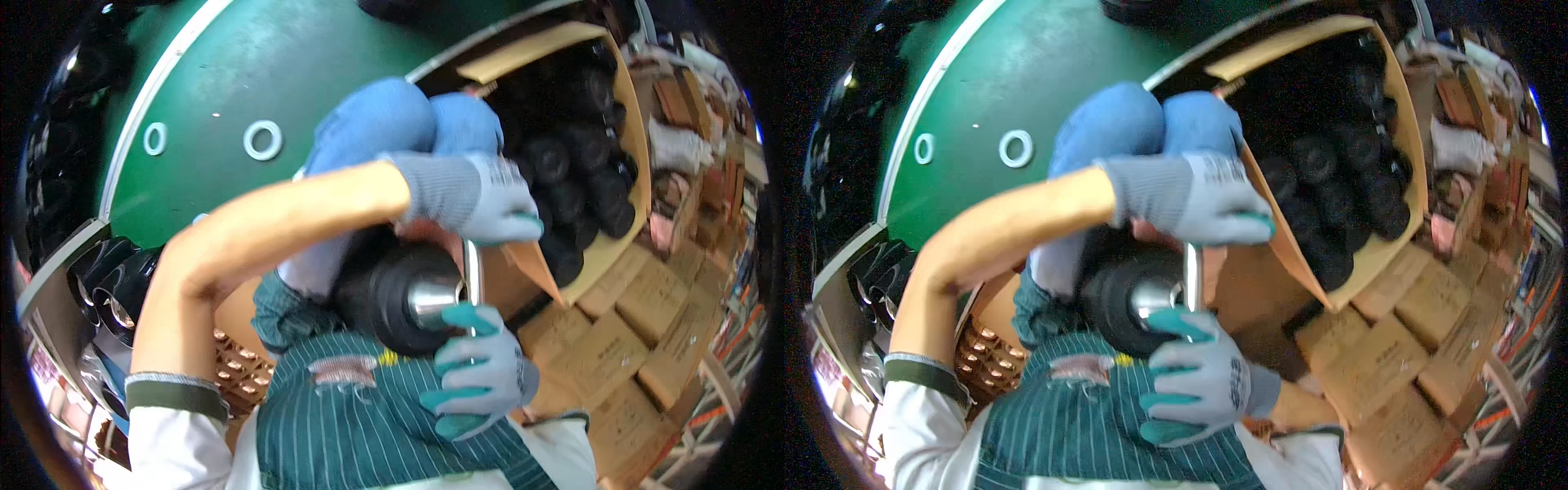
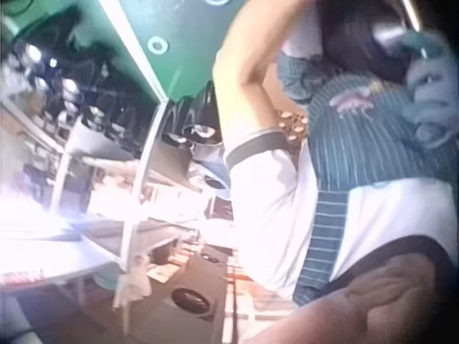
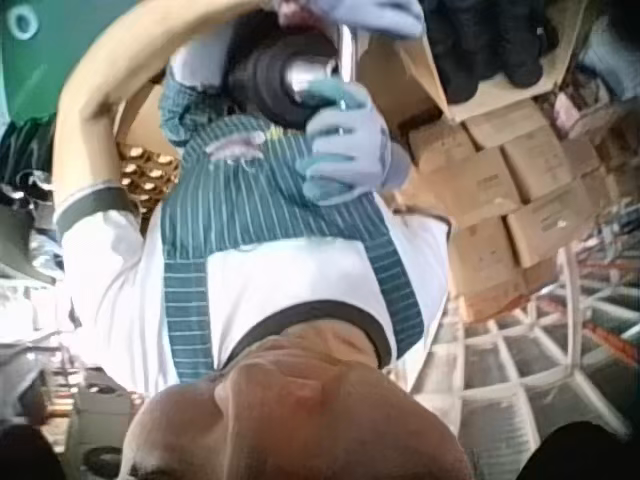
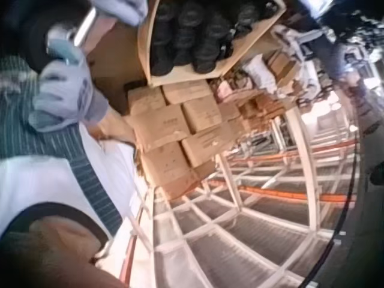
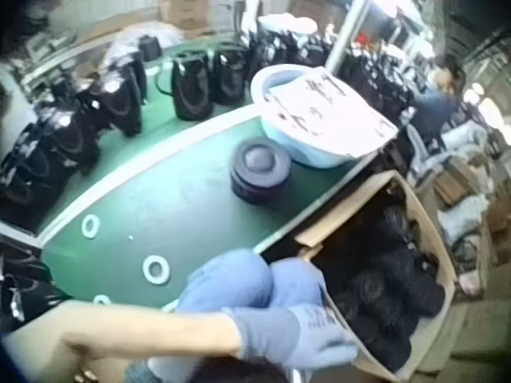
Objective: The person assembles black kettles by inserting a metal rod into the base and attaching a lid. They handle each kettle one at a time, rotate it to inspect the fit, and place the finished units on the green table.
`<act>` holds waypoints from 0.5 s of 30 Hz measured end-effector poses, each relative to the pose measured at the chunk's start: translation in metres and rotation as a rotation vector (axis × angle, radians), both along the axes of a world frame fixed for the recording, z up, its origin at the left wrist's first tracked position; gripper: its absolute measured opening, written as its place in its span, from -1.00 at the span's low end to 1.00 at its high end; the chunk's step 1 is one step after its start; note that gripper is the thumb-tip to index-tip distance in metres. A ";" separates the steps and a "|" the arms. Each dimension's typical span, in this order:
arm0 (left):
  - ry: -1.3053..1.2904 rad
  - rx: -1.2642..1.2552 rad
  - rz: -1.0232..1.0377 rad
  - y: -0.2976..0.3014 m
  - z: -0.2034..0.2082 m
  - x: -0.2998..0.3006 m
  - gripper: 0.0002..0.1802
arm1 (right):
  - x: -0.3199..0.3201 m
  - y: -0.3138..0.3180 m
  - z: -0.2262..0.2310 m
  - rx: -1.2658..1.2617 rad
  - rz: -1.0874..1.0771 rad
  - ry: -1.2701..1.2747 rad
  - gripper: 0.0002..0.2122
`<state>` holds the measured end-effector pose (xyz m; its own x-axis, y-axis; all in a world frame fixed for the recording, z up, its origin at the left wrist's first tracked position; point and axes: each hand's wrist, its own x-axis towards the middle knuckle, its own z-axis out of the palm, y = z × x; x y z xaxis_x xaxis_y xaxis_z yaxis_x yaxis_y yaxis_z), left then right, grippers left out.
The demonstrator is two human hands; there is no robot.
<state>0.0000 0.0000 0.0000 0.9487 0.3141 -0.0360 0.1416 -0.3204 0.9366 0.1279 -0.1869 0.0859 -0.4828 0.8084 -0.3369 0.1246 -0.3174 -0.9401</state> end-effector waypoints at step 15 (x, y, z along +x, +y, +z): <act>0.229 0.104 0.369 -0.135 0.115 -0.108 -0.24 | 0.031 0.034 -0.145 -0.083 -0.084 1.271 -0.66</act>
<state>-0.1080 -0.1348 0.1150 0.7437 0.6431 -0.1826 0.4642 -0.3002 0.8333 0.1590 -0.1525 -0.0586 -0.4498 0.8508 0.2719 -0.8675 -0.3437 -0.3597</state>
